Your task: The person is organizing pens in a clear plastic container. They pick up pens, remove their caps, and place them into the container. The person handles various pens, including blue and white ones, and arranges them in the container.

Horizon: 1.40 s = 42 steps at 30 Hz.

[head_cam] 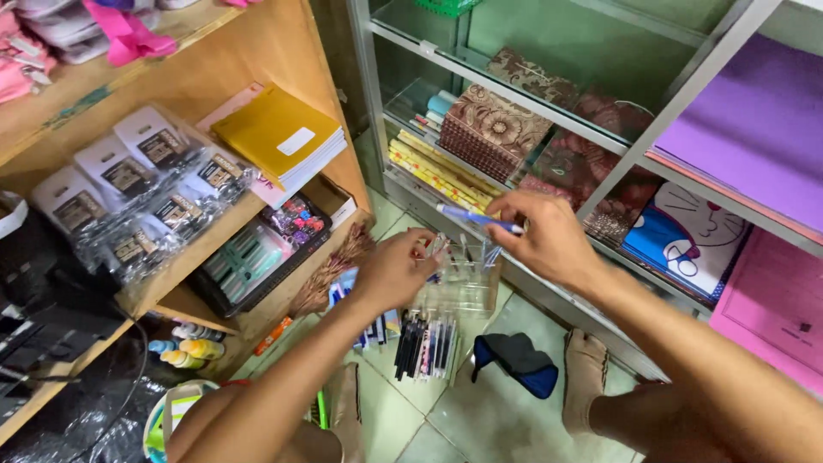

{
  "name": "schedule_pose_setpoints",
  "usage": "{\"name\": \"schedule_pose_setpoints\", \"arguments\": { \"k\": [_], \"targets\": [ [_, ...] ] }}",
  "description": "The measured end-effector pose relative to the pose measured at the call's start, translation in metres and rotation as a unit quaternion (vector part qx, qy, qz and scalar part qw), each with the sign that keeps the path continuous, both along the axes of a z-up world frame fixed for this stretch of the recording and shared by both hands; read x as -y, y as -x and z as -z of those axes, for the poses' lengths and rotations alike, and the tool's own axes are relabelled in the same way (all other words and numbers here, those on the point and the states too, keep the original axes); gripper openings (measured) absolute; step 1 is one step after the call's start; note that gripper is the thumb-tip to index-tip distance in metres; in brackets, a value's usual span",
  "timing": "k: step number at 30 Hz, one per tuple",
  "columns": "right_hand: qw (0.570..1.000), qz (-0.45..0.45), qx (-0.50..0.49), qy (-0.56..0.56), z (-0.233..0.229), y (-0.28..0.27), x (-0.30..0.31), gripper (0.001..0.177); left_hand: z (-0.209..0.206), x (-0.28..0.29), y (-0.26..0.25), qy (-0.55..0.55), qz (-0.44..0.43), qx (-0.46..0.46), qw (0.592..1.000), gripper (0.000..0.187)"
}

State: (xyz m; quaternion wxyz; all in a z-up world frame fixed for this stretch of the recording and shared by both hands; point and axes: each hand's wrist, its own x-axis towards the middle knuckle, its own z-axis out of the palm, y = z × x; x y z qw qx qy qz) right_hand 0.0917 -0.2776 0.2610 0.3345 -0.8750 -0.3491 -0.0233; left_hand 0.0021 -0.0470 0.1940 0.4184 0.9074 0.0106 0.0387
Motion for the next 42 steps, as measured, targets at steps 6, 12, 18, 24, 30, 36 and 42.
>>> {"name": "schedule_pose_setpoints", "arguments": {
  "k": [6, 12, 18, 24, 30, 36, 42],
  "targets": [
    [0.964, 0.034, -0.179, -0.192, 0.035, 0.019, 0.007, 0.016, -0.001, -0.01, 0.008, 0.053, 0.071, -0.064, 0.994, 0.046],
    [0.934, 0.003, -0.248, -0.257, 0.039, 0.018, -0.005, 0.013, -0.015, 0.006, 0.013, -0.059, 0.127, 0.024, 0.99, 0.024],
    [0.902, 0.005, -0.344, -0.261, 0.042, -0.001, -0.007, 0.019, -0.021, 0.019, 0.012, -0.152, 0.197, 0.147, 0.957, 0.023],
    [0.857, -0.002, -0.445, -0.26, 0.049, -0.002, -0.016, 0.028, -0.04, 0.038, 0.022, -0.214, 0.205, 0.285, 0.912, 0.031],
    [0.849, -0.04, -0.45, -0.275, 0.036, 0.005, -0.018, 0.03, -0.054, 0.04, 0.02, -0.179, 0.173, 0.304, 0.919, 0.036],
    [0.845, -0.028, -0.45, -0.289, 0.062, -0.01, -0.023, 0.032, -0.055, 0.037, 0.019, -0.147, 0.204, 0.296, 0.921, 0.042],
    [0.884, -0.048, -0.386, -0.261, 0.055, -0.003, -0.021, 0.029, -0.051, 0.024, 0.017, -0.146, 0.203, 0.261, 0.932, 0.057]
  ]
}}
